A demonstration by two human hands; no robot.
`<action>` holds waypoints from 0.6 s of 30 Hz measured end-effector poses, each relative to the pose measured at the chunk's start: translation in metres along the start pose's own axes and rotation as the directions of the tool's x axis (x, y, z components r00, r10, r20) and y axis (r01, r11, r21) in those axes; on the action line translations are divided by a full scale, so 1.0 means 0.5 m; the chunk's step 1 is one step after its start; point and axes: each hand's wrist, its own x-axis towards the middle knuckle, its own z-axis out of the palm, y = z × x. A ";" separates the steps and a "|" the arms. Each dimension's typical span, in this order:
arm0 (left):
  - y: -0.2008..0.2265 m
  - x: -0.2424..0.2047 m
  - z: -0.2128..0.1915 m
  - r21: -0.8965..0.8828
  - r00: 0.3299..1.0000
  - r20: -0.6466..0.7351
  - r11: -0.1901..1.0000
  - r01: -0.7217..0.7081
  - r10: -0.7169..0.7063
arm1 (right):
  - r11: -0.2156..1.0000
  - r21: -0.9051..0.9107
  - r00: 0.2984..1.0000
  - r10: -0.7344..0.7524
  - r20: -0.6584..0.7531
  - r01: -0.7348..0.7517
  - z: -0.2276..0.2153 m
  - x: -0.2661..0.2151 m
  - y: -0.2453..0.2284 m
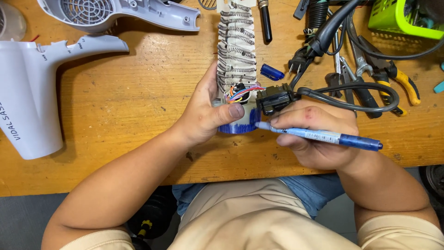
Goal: The recorder is inspecting and marking the internal heating element components of a disassembled hair dryer.
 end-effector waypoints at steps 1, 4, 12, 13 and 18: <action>0.004 0.001 0.002 0.001 1.000 -0.002 1.000 -0.001 0.001 | 1.000 0.002 1.000 -0.001 0.002 0.001 -0.001 0.001 0.003; 0.009 0.002 0.008 0.008 1.000 0.010 1.000 -0.011 0.011 | 1.000 -0.004 1.000 -0.016 -0.012 0.016 -0.004 0.000 0.008; 0.016 0.005 0.011 0.034 1.000 0.007 0.999 0.002 -0.002 | 0.993 -0.107 0.998 -0.049 -0.024 0.046 -0.007 -0.006 0.019; 0.018 0.005 0.012 0.035 1.000 0.009 0.999 -0.001 0.000 | 0.993 -0.108 0.998 -0.052 -0.024 0.049 -0.007 -0.005 0.017; 0.026 0.003 0.012 0.024 1.000 0.007 1.000 0.009 -0.009 | 0.998 -0.060 0.999 -0.035 -0.032 0.033 -0.003 -0.010 0.015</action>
